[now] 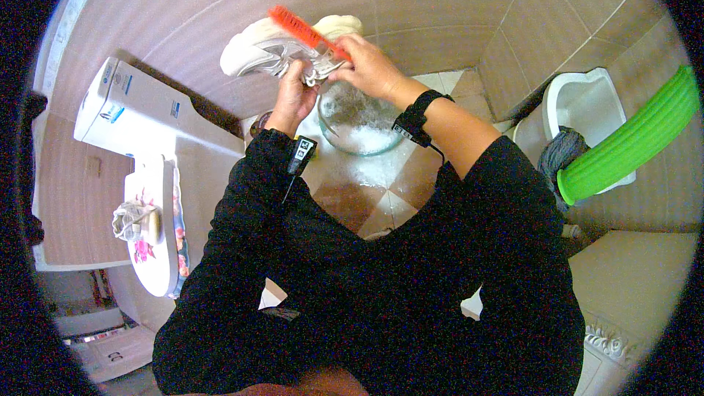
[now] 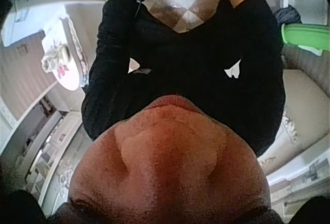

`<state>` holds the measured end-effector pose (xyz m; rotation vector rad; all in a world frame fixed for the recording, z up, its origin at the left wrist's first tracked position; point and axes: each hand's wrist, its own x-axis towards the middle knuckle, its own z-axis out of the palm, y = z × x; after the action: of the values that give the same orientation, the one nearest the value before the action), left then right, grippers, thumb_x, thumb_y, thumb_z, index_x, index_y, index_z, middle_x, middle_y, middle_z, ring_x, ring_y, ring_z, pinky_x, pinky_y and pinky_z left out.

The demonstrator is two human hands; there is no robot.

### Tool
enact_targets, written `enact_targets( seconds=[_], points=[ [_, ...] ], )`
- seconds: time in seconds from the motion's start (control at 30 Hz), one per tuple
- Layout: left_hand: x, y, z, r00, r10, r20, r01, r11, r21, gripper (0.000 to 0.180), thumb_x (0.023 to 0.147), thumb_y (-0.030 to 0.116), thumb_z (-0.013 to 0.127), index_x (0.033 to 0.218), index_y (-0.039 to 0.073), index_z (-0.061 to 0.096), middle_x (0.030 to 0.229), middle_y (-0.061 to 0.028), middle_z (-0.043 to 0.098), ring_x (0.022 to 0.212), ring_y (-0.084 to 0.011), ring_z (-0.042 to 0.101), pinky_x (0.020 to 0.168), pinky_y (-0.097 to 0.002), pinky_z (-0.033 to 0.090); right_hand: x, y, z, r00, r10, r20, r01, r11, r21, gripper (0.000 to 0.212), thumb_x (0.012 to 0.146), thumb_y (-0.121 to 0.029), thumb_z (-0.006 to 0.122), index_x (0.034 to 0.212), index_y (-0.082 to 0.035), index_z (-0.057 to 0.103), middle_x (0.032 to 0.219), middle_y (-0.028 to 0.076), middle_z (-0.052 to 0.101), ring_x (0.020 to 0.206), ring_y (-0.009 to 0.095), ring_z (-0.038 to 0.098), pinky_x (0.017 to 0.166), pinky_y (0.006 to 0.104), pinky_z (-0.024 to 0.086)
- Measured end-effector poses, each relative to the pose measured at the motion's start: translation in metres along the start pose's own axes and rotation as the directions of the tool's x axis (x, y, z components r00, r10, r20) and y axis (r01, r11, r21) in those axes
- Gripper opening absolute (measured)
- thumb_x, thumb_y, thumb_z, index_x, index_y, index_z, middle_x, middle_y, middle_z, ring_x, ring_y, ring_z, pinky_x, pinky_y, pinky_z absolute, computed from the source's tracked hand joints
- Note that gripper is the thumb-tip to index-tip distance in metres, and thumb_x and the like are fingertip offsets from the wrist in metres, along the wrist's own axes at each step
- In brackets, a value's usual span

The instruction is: The person scrubs a white sneaker with a red brush over a basin of soapy water. They repeatedly dip the brush, scrub the upper and sole, and rinse the shoe under a shower head.

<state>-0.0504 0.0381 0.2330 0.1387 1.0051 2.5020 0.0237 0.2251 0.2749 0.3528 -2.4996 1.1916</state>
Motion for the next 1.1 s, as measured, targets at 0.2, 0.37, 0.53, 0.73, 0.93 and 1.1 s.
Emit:
enact_targets(
  seconds=[0.2, 0.37, 0.53, 0.73, 0.93, 1.1],
  points=[
    [-0.003, 0.012, 0.001, 0.971, -0.099, 0.219, 0.099, 0.995, 0.011, 0.051, 0.090, 0.013, 0.070, 0.137, 0.005, 0.050, 0.130, -0.0106, 0.061, 0.120, -0.0259, 0.060, 0.107, -0.0441, 0.047, 0.012, -0.005, -0.022, 0.948, 0.075, -0.310, -0.094, 0.995, -0.045, 0.048, 0.081, -0.034, 0.085, 0.099, -0.003, 0.053, 0.089, 0.009, 0.059, 0.071, 0.017, 0.057, 0.067, 0.0338, 0.050],
    [-0.010, 0.002, 0.011, 0.984, 0.020, 0.177, -0.067, 0.962, 0.263, 0.052, 0.092, 0.014, 0.073, 0.139, 0.006, 0.051, 0.134, -0.0083, 0.060, 0.122, -0.0239, 0.058, 0.107, -0.0421, 0.047, 0.011, 0.003, -0.019, 0.956, -0.015, -0.292, -0.014, 0.995, -0.098, 0.041, 0.085, -0.031, 0.081, 0.097, -0.003, 0.053, 0.088, 0.009, 0.055, 0.071, 0.018, 0.056, 0.066, 0.0354, 0.049],
    [-0.013, 0.003, 0.015, 0.967, 0.215, 0.138, -0.255, 0.777, 0.575, 0.041, 0.095, 0.017, 0.073, 0.129, 0.000, 0.059, 0.124, -0.0081, 0.065, 0.112, -0.0204, 0.060, 0.100, -0.0358, 0.048, 0.011, 0.003, -0.024, 0.962, -0.026, -0.270, 0.000, 0.995, -0.098, 0.030, 0.092, -0.025, 0.072, 0.095, -0.001, 0.055, 0.092, 0.014, 0.059, 0.078, 0.028, 0.064, 0.069, 0.0413, 0.050],
    [-0.012, -0.002, 0.005, 0.939, 0.288, 0.190, -0.339, 0.668, 0.663, 0.040, 0.100, 0.021, 0.065, 0.134, -0.001, 0.060, 0.134, -0.0109, 0.063, 0.122, -0.0222, 0.059, 0.107, -0.0364, 0.045, 0.011, -0.033, -0.087, 0.983, -0.096, -0.158, 0.032, 0.931, -0.363, 0.015, 0.094, -0.010, 0.061, 0.105, -0.001, 0.059, 0.123, 0.019, 0.062, 0.100, 0.041, 0.065, 0.082, 0.0472, 0.053],
    [0.014, -0.023, -0.016, 0.952, 0.301, 0.060, -0.260, 0.685, 0.681, 0.044, 0.093, 0.020, 0.075, 0.128, -0.003, 0.060, 0.128, -0.0135, 0.066, 0.114, -0.0238, 0.062, 0.101, -0.0362, 0.046, 0.038, -0.084, -0.218, 0.962, -0.231, -0.145, 0.096, 0.786, -0.610, 0.031, 0.092, -0.002, 0.056, 0.123, -0.003, 0.060, 0.145, 0.020, 0.052, 0.125, 0.039, 0.057, 0.103, 0.0457, 0.049],
    [0.027, -0.039, -0.019, 0.958, 0.279, 0.065, -0.272, 0.813, 0.515, 0.041, 0.095, 0.018, 0.073, 0.127, -0.003, 0.060, 0.124, -0.0109, 0.067, 0.111, -0.0197, 0.062, 0.096, -0.0351, 0.049, 0.088, -0.146, -0.331, 0.927, -0.215, -0.306, -0.045, 0.749, -0.661, 0.042, 0.092, 0.001, 0.054, 0.135, -0.003, 0.054, 0.135, 0.024, 0.059, 0.126, 0.041, 0.056, 0.105, 0.0442, 0.048]
  ],
)
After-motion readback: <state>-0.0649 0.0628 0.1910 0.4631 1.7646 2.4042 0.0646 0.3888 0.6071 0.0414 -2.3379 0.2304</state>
